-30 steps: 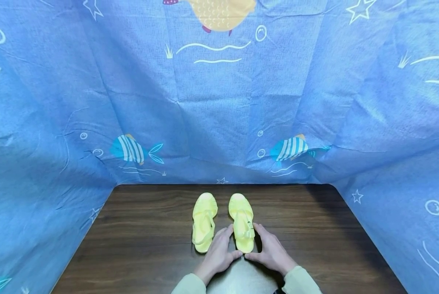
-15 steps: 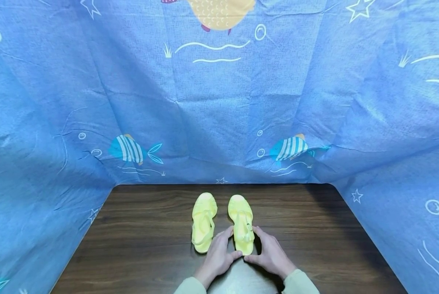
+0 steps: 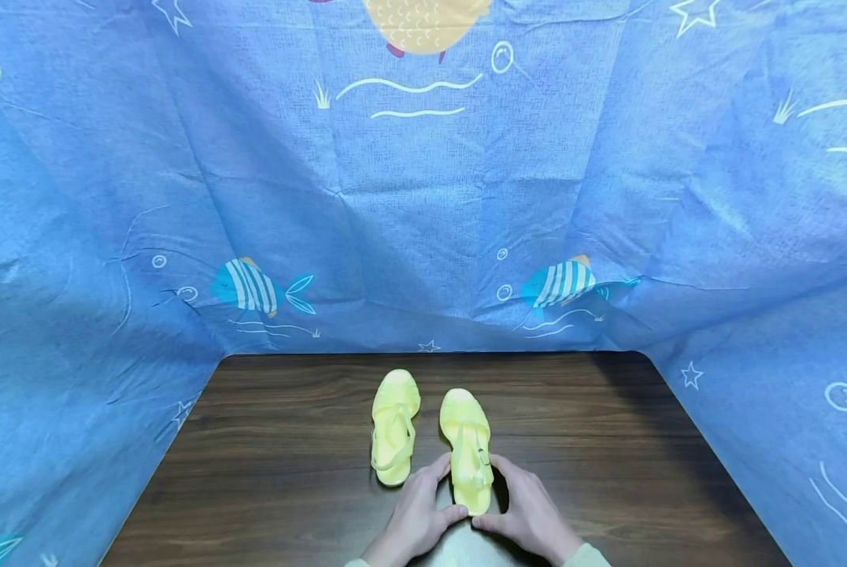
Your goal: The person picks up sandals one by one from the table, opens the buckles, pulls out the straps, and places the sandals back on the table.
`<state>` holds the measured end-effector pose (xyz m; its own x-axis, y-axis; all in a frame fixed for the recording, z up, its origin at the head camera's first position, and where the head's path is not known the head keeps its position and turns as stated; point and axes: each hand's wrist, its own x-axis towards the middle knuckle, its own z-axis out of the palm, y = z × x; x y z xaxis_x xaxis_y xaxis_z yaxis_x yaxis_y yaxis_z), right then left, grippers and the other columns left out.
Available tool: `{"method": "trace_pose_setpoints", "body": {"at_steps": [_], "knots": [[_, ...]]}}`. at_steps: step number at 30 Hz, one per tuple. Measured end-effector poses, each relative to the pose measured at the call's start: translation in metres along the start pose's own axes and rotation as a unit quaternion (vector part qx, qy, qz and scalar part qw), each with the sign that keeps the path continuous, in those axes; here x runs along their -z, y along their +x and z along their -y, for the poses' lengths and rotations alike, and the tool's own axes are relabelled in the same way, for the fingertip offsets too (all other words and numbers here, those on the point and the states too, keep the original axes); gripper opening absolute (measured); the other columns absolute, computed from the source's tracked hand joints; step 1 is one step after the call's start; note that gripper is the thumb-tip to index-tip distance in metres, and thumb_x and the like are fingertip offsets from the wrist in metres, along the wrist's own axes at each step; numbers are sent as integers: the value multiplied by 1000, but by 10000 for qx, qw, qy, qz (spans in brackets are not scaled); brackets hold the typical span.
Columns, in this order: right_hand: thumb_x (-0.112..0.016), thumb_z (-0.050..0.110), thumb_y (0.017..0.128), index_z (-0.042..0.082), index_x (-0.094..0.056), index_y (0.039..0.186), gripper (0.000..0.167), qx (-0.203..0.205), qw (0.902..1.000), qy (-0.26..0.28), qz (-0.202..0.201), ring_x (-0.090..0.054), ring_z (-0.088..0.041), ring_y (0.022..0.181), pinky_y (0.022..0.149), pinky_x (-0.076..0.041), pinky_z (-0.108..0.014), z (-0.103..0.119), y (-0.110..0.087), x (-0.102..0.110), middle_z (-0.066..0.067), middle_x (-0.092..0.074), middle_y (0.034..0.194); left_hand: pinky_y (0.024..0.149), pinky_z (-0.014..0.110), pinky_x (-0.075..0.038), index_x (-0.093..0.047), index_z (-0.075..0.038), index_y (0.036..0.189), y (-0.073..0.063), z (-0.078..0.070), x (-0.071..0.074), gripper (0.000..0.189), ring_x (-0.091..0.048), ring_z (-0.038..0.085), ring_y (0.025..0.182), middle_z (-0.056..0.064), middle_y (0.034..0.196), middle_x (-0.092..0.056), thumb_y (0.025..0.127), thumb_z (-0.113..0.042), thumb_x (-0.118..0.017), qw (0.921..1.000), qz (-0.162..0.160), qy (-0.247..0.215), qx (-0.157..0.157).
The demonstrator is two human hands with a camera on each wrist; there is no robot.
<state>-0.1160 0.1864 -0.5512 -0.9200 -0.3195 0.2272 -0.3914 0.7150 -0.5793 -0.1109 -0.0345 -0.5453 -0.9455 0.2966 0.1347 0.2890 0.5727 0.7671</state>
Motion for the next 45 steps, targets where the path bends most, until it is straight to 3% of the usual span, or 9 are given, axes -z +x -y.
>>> {"method": "trace_pose_setpoints", "body": {"at_steps": [7, 22, 26, 29, 32, 35, 37, 41, 45], "knots": [[-99, 44, 66, 5, -60, 139, 91, 160, 9998, -29, -65, -69, -17, 111, 92, -59, -40, 7, -11, -2, -2, -73, 127, 110, 50, -48, -54, -6, 151, -11, 3, 1, 81, -59, 29, 133, 4, 146, -64, 81, -21, -91, 9996, 71, -221, -162], [-99, 41, 66, 9, -61, 135, 86, 745, 9972, -69, -82, -67, -11, 107, 87, -59, -34, 5, -21, -2, 8, -69, 125, 96, 40, -54, -56, -6, 148, -25, 1, 2, 79, -64, 20, 115, 5, 132, -71, 80, -26, -91, 9990, 129, 275, -322], [-98, 40, 68, 4, -60, 137, 86, 614, 9976, -289, 159, -69, -22, 114, 94, -59, -43, 6, -20, 8, -2, -70, 131, 96, 40, -56, -55, 2, 145, -23, -3, 10, 70, -67, 23, 113, 10, 126, -72, 83, -9, -87, 9977, 128, 550, -378], [-97, 34, 72, 2, -61, 137, 80, 345, 9984, -396, 228, -68, -26, 119, 97, -57, -47, 7, -19, 16, -8, -69, 133, 90, 38, -59, -58, 7, 138, -19, -7, 15, 59, -70, 22, 104, 11, 116, -73, 83, 6, -80, 9939, -332, 803, -685], [-91, 25, 81, 1, -64, 134, 64, 272, 9991, -311, 8, -69, -24, 115, 95, -58, -46, 6, -19, 22, -8, -72, 127, 84, 35, -59, -65, 4, 128, -11, -10, 18, 50, -69, 19, 95, 9, 108, -73, 81, 11, -79, 9775, -1019, 1153, -1440], [-83, 20, 91, 1, -66, 127, 44, 331, 9991, 87, -241, -72, -14, 100, 84, -61, -38, 4, -17, 23, -5, -74, 116, 82, 32, -58, -71, -4, 115, 2, -13, 20, 43, -69, 17, 93, 4, 104, -74, 75, 7, -84, 9462, -1527, 1512, -2419], [-79, 17, 95, 2, -68, 122, 33, 349, 9982, 405, -285, -70, -7, 89, 76, -60, -32, 4, -15, 20, -3, -74, 108, 82, 30, -57, -73, -8, 109, 13, -16, 20, 38, -69, 15, 96, 0, 104, -75, 75, 2, -86, 9258, -1588, 1732, -2962], [-79, 16, 94, 9, -70, 110, 19, 256, 9963, 799, -181, -66, 2, 79, 67, -57, -25, 3, -12, 15, 4, -73, 95, 87, 30, -56, -77, -14, 103, 33, -26, 19, 25, -70, 13, 104, -6, 105, -76, 80, -4, -84, 8974, -1164, 2225, -3628], [-80, 14, 92, 14, -71, 100, 11, 140, 9952, 962, -106, -66, 3, 76, 65, -57, -23, 3, -9, 15, 10, -74, 88, 97, 30, -55, -81, -22, 98, 48, -36, 17, 20, -70, 9, 108, -12, 103, -77, 84, -8, -81, 8725, -318, 3108, -3756]]}}
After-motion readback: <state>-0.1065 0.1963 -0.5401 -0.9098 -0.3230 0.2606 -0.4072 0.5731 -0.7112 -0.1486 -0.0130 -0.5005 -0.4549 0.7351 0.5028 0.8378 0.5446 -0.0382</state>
